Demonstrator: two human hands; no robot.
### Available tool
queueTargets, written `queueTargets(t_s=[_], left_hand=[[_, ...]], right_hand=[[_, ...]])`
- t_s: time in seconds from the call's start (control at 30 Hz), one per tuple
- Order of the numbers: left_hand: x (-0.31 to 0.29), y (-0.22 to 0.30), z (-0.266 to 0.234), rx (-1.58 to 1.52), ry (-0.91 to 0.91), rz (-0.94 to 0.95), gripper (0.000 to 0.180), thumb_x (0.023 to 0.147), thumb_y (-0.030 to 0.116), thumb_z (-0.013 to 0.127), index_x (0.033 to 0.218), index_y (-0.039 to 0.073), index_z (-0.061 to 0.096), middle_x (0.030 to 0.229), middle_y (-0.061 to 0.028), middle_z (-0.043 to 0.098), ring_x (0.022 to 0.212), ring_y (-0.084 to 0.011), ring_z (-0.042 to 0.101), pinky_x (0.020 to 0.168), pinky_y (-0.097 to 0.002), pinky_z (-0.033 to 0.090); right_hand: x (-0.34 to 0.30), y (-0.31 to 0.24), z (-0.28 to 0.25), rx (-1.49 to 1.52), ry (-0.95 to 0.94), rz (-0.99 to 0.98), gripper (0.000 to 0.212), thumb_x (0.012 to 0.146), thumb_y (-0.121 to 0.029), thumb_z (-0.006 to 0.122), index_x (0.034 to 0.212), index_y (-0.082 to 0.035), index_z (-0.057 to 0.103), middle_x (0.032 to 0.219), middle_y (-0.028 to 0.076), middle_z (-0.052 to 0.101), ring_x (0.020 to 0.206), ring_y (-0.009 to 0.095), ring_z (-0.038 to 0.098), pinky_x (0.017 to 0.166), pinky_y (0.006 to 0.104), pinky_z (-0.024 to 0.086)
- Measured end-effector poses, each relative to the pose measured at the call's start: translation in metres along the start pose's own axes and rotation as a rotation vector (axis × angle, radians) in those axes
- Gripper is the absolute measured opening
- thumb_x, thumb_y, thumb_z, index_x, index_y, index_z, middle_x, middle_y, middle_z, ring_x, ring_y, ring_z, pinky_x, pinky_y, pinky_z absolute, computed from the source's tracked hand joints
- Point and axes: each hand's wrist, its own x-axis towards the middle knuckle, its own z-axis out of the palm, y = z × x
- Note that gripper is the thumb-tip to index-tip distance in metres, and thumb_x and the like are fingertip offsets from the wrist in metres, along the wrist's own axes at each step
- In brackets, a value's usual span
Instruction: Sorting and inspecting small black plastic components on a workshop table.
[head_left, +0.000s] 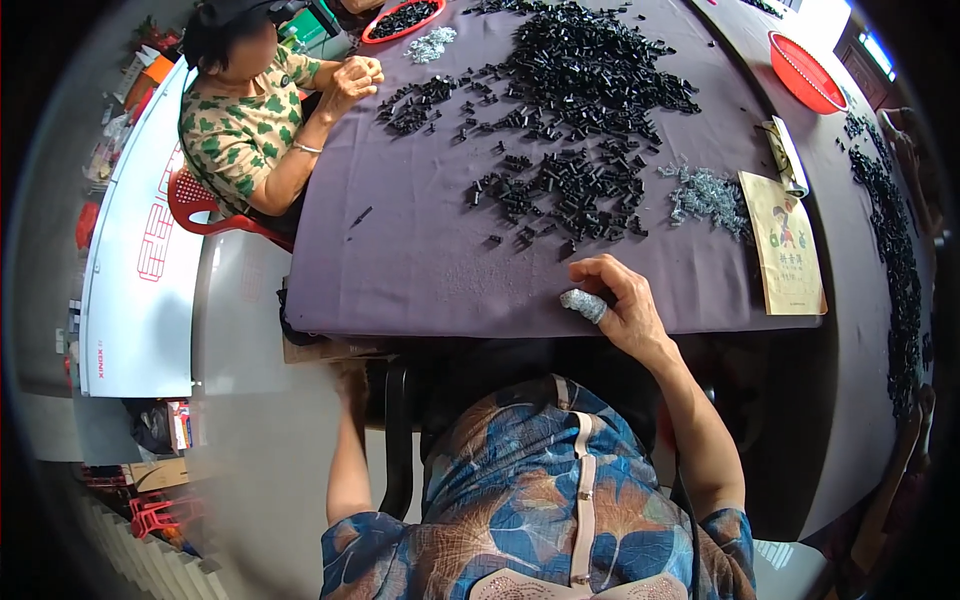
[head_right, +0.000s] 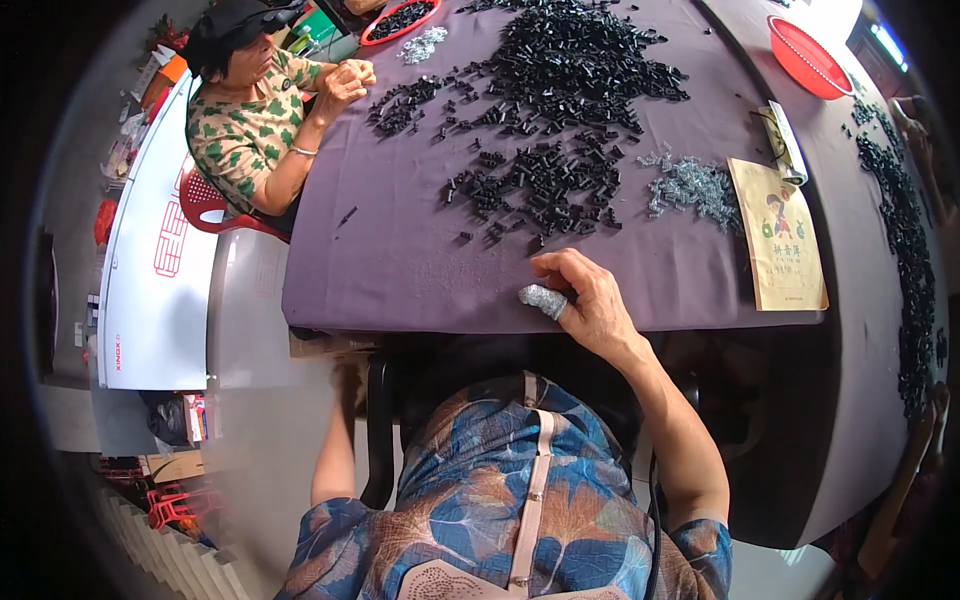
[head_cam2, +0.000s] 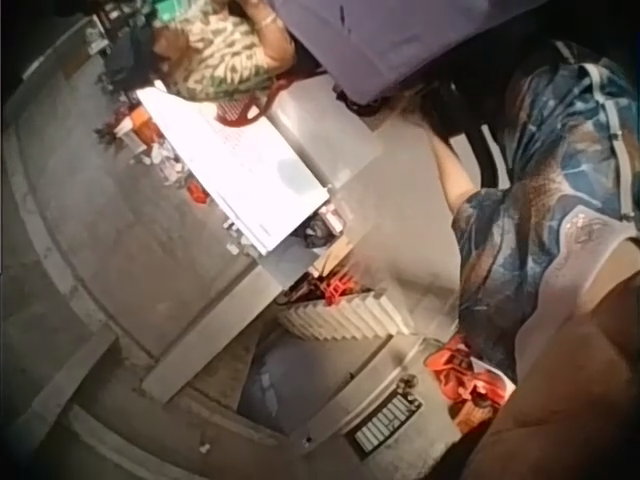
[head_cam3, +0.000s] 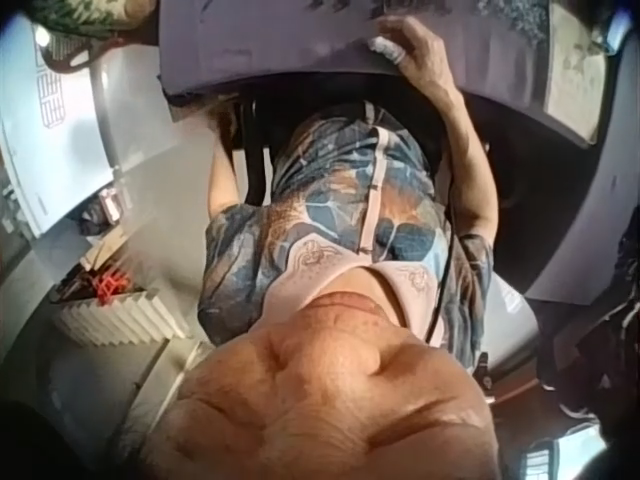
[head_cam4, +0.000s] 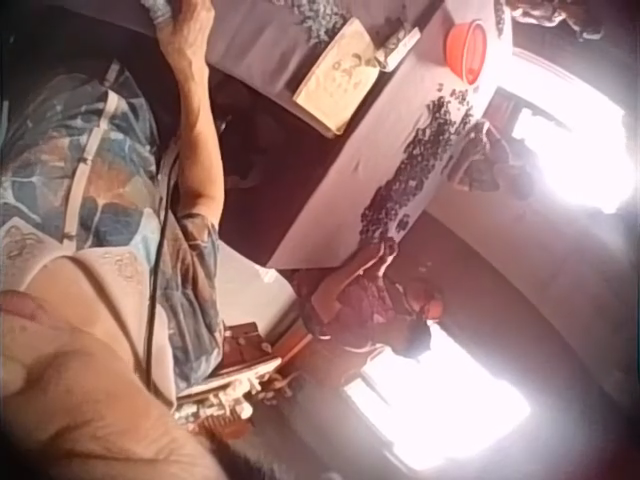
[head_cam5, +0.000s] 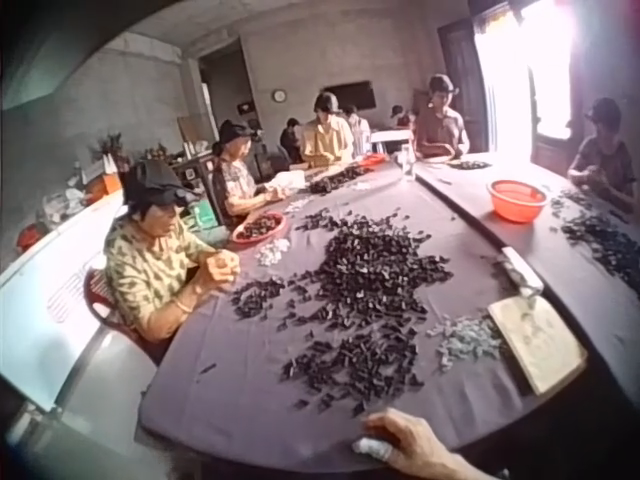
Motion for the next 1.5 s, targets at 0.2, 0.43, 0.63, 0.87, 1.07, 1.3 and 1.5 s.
queueTargets(t_s=[0.2,0.43,0.63,0.87,1.07,1.3,1.5], left_hand=[[0.002,-0.027,-0.004,0.468,-0.241,0.228,0.016,0.081,0.016,0.058,0.092,0.006,0.064,0.087,-0.0079,0.067,0.081,-0.0244,0.063,0.069,-0.0373,0.051],[0.023,-0.016,-0.023,1.312,-0.283,0.575,0.017,0.083,0.019,0.058,0.082,0.004,0.065,0.078,-0.0074,0.067,0.072,-0.0264,0.064,0.06,-0.0394,0.05],[0.036,0.087,-0.051,0.979,0.248,0.274,0.024,0.083,0.015,0.054,0.093,0.001,0.07,0.089,-0.0177,0.07,0.083,-0.0302,0.068,0.071,-0.0402,0.053],[-0.063,0.244,0.219,0.556,-0.017,0.554,0.03,0.079,0.007,0.059,0.108,0.002,0.066,0.093,-0.0021,0.064,0.082,-0.0105,0.056,0.077,-0.0243,0.046],[-0.144,0.197,0.409,0.955,-0.519,1.199,0.016,0.082,0.017,0.067,0.092,0.005,0.067,0.079,-0.0093,0.062,0.079,-0.0282,0.057,0.073,-0.0398,0.047],[-0.162,0.15,0.482,1.134,-0.523,1.249,0.038,0.08,0.038,0.068,0.104,0.01,0.062,0.098,-0.0111,0.053,0.094,-0.0296,0.051,0.081,-0.0444,0.042],[-0.168,0.142,0.476,1.12,-0.688,1.375,0.027,0.087,0.023,0.06,0.109,0.008,0.057,0.097,-0.0107,0.052,0.092,-0.0287,0.051,0.079,-0.0411,0.043]], right_hand=[[-0.001,-0.001,0.003,-0.017,0.002,-0.01,0.031,0.081,-0.016,0.072,0.104,0.002,0.059,0.091,0.01,0.061,0.076,0.019,0.062,0.071,0.0301,0.051],[0.001,0.0,0.003,-0.01,0.021,-0.022,0.029,0.08,-0.012,0.072,0.103,0.001,0.059,0.091,0.01,0.061,0.077,0.02,0.062,0.072,0.0303,0.051],[0.003,0.0,0.004,0.002,0.004,-0.065,0.027,0.079,-0.003,0.068,0.103,0.002,0.058,0.091,0.011,0.06,0.077,0.021,0.063,0.072,0.0304,0.051],[-0.001,0.003,-0.005,-0.083,0.001,-0.049,0.028,0.075,0.006,0.061,0.103,0.001,0.058,0.093,0.012,0.06,0.079,0.023,0.064,0.073,0.0304,0.052],[0.0,0.001,0.001,-0.022,-0.006,-0.087,0.029,0.074,0.007,0.06,0.103,0.002,0.058,0.093,0.013,0.06,0.081,0.024,0.064,0.074,0.0312,0.052],[0.001,-0.001,-0.001,0.019,-0.035,-0.04,0.026,0.078,0.001,0.067,0.102,0.003,0.058,0.098,0.012,0.062,0.087,0.023,0.064,0.078,0.0297,0.051],[0.003,0.003,-0.005,-0.019,-0.044,-0.053,0.029,0.076,0.005,0.064,0.104,0.002,0.058,0.098,0.012,0.062,0.089,0.025,0.064,0.079,0.0308,0.052]])
